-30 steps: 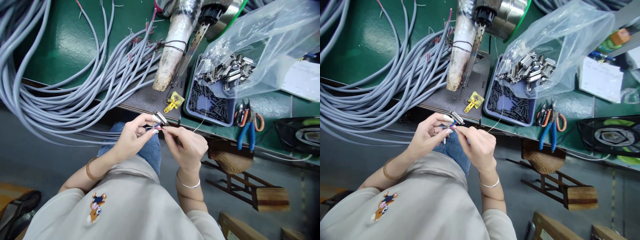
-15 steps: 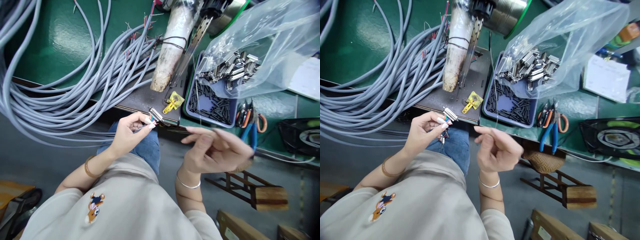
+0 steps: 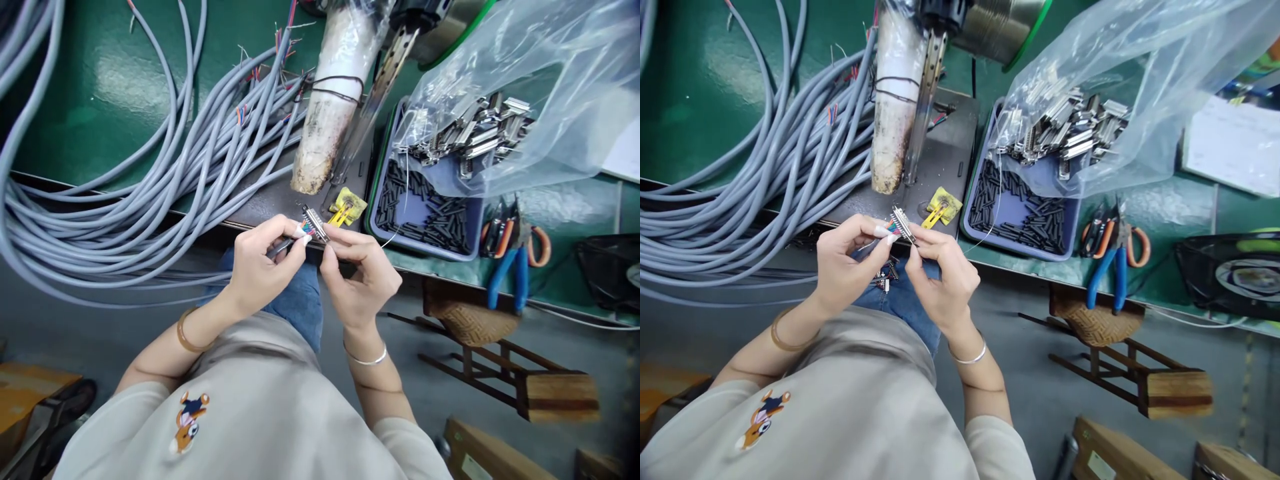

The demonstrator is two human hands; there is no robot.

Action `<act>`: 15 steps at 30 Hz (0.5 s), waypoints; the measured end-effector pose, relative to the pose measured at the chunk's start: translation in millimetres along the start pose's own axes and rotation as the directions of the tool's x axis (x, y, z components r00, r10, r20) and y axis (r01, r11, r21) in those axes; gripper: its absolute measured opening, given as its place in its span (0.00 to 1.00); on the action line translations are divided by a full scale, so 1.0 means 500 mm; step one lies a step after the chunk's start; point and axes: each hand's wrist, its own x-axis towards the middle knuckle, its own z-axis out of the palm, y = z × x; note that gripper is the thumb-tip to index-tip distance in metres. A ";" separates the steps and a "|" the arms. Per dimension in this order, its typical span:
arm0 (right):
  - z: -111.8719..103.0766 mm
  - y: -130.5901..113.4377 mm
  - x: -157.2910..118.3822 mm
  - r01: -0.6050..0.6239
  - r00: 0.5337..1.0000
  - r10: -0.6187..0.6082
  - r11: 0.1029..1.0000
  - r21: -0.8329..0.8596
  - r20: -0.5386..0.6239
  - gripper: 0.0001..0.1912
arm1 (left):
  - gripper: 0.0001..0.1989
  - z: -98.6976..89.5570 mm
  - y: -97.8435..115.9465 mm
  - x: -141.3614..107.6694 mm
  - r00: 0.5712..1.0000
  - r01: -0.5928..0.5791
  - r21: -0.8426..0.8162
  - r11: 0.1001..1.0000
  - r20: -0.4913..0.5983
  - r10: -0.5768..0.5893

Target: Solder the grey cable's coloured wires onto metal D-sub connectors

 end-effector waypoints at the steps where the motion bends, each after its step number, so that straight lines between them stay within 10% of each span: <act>1: 0.001 0.002 0.004 0.007 1.000 -0.007 1.000 -0.004 -0.006 0.09 | 0.04 0.003 -0.002 0.004 1.000 -0.030 0.026 0.999 -0.002 0.030; 15: 0.008 0.013 0.041 0.052 0.998 -0.052 0.999 -0.006 -0.033 0.09 | 0.05 0.010 -0.002 0.038 0.996 -0.094 0.059 0.994 0.002 0.094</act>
